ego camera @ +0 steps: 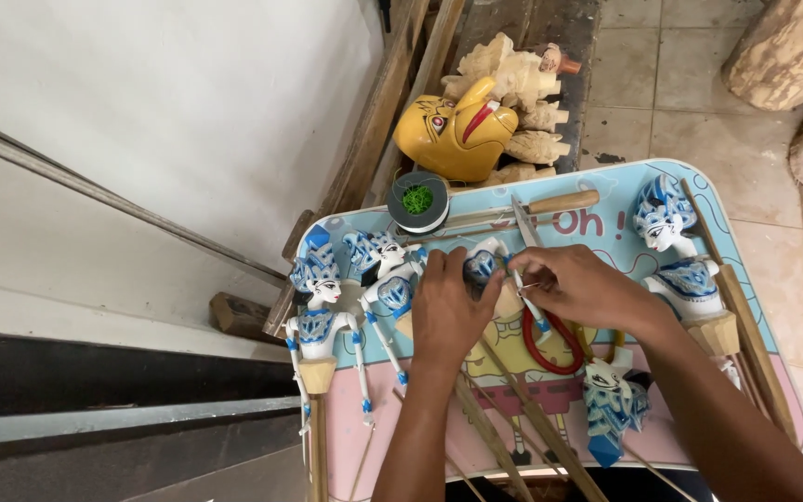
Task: Adjusting and tying decorative strings on small wooden puppets on a tray
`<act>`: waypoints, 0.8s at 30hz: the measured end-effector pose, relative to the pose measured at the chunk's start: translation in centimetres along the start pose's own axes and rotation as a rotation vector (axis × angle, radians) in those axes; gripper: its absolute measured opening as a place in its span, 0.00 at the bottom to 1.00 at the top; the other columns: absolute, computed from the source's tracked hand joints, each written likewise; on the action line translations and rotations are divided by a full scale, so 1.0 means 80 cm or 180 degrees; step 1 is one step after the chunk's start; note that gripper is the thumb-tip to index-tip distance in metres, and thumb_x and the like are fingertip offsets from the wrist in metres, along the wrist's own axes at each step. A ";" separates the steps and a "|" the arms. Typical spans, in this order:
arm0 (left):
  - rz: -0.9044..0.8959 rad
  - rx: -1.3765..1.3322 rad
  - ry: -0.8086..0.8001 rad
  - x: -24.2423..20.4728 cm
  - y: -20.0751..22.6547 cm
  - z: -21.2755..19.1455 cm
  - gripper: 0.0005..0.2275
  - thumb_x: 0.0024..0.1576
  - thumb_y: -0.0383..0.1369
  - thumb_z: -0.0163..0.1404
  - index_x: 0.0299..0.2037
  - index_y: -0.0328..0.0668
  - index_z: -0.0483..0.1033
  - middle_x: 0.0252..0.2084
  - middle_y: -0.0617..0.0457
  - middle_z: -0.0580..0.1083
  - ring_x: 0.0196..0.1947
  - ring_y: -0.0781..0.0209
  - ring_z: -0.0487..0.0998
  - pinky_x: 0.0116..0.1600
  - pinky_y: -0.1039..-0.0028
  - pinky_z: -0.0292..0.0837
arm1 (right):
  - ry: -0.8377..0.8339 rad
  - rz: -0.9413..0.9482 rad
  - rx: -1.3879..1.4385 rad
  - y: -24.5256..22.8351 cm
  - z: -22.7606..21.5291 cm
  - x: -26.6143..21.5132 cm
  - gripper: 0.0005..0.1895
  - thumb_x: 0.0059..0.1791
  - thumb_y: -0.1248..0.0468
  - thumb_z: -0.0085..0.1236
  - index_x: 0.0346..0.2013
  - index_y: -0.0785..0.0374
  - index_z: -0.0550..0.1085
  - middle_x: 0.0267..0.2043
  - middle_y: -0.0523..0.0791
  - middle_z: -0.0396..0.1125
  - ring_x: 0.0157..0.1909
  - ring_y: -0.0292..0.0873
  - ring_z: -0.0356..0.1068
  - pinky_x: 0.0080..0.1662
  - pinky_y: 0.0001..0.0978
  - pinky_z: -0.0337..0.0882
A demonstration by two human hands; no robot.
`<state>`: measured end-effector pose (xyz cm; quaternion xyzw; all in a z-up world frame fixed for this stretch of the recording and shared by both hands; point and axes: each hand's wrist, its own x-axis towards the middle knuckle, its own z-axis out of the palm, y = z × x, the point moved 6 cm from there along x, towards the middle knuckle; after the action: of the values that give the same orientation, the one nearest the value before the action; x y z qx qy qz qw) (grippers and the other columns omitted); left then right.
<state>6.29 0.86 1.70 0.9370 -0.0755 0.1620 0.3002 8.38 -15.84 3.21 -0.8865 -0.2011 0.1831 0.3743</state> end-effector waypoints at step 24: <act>-0.0705 0.0187 0.0085 -0.010 -0.003 0.028 0.34 0.51 0.49 0.54 0.64 0.36 0.63 0.34 0.38 0.77 0.40 0.39 0.81 0.38 0.45 0.79 | -0.0010 -0.0113 -0.0010 -0.004 -0.005 -0.002 0.17 0.46 0.66 0.60 0.49 0.63 0.77 0.42 0.54 0.77 0.45 0.56 0.77 0.44 0.47 0.78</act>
<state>6.19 -0.20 -0.40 0.9457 0.0374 0.1425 0.2897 8.34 -15.96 3.74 -0.8831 -0.2176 0.1775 0.3758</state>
